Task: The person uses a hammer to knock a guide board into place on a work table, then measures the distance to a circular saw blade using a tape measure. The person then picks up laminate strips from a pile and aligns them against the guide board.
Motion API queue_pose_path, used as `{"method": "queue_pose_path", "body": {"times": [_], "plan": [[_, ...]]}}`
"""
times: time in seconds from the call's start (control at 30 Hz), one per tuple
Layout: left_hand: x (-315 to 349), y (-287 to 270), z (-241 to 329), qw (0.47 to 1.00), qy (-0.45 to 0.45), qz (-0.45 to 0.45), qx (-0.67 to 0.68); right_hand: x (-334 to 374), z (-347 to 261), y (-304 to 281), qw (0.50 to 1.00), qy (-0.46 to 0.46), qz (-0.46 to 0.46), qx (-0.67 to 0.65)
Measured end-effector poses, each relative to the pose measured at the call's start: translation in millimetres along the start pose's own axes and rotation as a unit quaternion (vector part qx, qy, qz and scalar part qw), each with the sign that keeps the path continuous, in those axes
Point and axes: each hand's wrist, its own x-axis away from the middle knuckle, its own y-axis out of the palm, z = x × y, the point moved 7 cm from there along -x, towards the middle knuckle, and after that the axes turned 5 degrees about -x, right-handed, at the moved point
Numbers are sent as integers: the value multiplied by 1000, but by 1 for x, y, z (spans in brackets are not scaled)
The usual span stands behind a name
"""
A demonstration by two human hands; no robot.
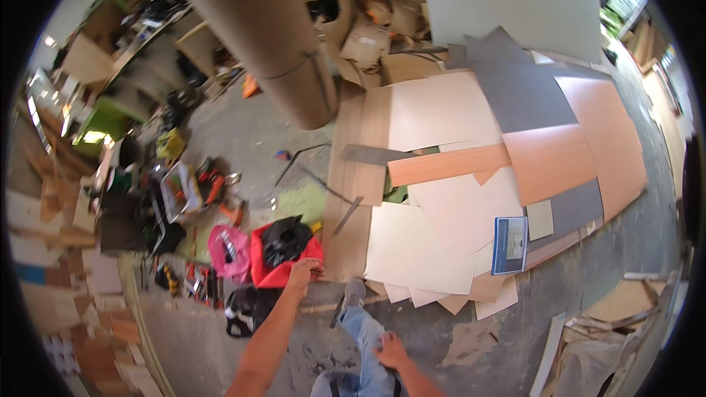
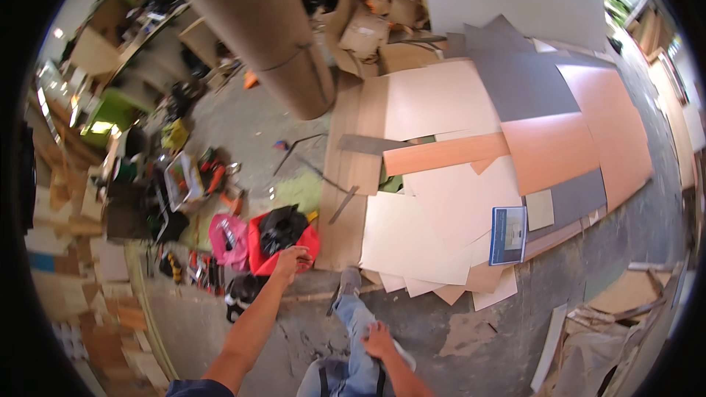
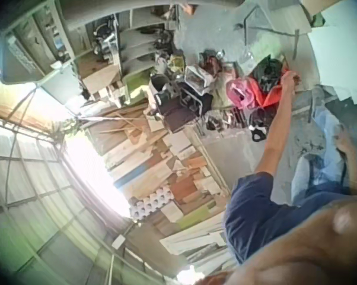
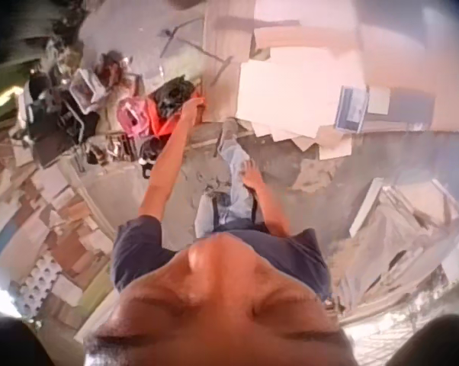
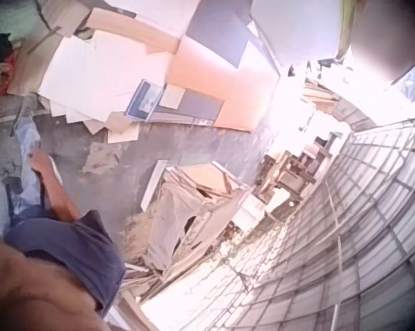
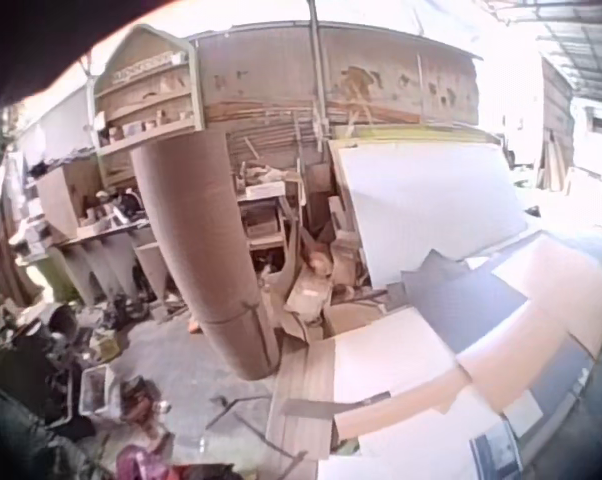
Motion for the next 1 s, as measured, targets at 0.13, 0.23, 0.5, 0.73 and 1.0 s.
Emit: {"method": "queue_pose_path", "body": {"times": [0.13,0.23,0.5,0.73,1.0], "plan": [[-141,62,-18,994,-23,-88,-55,11,-35,5,991,5,88,-102],[-227,107,-35,989,-54,-100,-94,19,-41,12,973,46,162,-159],[-434,189,-71,975,-22,-157,-153,13,-93,-24,952,220,190,-95],[-511,273,-72,984,1,-162,-77,11,-86,-24,929,246,252,-109],[-429,289,3,966,77,-242,-56,8,-90,-15,905,258,286,-182]]}}
